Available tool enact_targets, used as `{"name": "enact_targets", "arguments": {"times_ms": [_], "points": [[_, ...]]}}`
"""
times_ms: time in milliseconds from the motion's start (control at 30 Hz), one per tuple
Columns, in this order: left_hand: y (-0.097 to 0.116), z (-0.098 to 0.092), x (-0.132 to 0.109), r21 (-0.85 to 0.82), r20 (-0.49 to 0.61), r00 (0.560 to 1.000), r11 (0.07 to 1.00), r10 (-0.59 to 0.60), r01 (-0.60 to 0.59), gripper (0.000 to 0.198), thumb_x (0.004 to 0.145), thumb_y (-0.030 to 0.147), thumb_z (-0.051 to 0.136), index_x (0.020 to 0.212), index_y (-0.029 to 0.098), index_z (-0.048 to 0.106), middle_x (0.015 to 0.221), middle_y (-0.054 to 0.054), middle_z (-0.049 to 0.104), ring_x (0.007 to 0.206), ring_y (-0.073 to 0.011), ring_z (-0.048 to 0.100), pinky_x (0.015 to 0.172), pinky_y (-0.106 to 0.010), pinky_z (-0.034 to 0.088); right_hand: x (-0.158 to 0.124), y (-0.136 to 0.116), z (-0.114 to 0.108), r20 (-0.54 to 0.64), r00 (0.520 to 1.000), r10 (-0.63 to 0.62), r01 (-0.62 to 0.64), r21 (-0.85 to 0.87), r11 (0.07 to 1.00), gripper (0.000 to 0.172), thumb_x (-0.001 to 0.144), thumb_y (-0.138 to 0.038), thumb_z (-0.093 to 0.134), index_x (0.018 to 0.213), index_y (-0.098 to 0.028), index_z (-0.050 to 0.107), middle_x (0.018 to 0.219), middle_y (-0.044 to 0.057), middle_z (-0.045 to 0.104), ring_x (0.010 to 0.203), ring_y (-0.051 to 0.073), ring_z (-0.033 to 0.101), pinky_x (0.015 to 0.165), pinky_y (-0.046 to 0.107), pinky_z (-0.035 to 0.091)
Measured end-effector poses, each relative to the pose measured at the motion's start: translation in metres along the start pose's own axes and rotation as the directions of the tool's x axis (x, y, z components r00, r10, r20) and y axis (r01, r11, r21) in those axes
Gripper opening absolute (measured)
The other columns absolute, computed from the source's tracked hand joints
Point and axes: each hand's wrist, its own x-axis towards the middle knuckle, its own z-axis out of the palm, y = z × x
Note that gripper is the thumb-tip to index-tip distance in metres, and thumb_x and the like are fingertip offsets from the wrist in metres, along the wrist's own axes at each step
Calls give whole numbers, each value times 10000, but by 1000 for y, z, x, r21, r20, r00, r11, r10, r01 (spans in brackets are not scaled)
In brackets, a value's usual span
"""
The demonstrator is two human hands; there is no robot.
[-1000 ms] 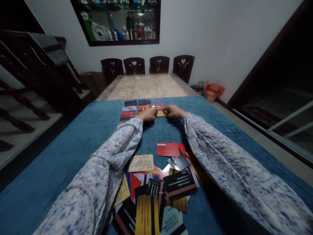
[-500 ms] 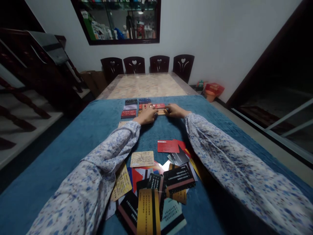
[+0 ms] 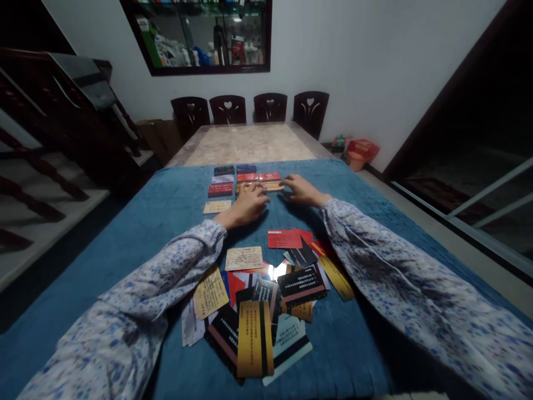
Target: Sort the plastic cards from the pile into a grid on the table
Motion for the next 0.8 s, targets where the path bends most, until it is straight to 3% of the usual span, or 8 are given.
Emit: {"name": "enact_targets", "arguments": {"times_ms": [233, 600, 800], "points": [[23, -6, -24, 36, -60, 994, 995, 92, -90, 235, 975, 196, 507, 984, 200, 741, 1186, -127, 707, 1259, -333, 511, 1042, -588, 296, -22, -34, -9, 11, 996, -91, 91, 9, 996, 367, 892, -220, 604, 1247, -166, 678, 1260, 160, 631, 1121, 298, 566, 965, 424, 464], [43, -18, -57, -13, -76, 991, 994, 108, -109, 242, 1002, 204, 479, 973, 204, 719, 1132, -100, 727, 1190, -291, 547, 1015, -541, 289, -59, -78, -20, 8, 983, -184, 184, 23, 983, 231, 909, -201, 598, 1107, -193, 716, 1099, 112, 668, 1005, 246, 552, 838, 358, 432], [55, -25, -76, -26, -79, 992, 994, 103, -106, 151, 935, 197, 567, 978, 200, 713, 1100, -95, 731, 1181, -294, 570, 1040, -550, 288, -85, -94, -25, 8, 966, -257, 257, 17, 966, 166, 978, -236, 555, 982, -197, 716, 1007, 94, 680, 893, 207, 528, 768, 324, 373]]}}
